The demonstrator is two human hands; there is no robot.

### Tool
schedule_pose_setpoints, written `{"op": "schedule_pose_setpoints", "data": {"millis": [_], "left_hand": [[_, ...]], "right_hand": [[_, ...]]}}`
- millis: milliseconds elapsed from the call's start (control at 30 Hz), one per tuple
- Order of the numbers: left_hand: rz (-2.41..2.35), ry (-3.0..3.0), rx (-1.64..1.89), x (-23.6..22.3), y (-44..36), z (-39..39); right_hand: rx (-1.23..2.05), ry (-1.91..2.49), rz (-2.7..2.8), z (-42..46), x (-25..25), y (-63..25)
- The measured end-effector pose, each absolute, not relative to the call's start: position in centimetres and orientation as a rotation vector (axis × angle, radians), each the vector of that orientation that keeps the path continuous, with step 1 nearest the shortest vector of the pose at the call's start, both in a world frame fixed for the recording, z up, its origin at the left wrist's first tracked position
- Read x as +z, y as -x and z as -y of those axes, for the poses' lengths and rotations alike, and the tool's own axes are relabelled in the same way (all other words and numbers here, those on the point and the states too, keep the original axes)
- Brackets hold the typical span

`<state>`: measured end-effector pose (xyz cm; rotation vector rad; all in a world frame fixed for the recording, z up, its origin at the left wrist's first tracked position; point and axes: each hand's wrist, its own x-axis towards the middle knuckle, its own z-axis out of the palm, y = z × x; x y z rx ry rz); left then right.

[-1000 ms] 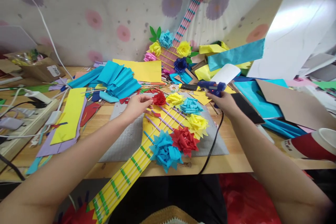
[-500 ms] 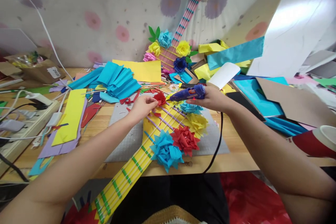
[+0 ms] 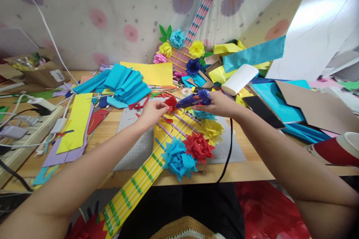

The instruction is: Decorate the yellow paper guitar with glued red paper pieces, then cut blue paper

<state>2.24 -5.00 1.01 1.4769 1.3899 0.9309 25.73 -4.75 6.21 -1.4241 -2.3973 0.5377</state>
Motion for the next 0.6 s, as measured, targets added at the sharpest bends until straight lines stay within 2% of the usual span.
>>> {"op": "schedule_pose_setpoints", "data": {"millis": [600], "left_hand": [[-1.403,-1.462,0.951,0.93,-2.11,4.95]], "right_hand": [[0.548,1.341,2.413,4.58,6.36,-25.9]]}}
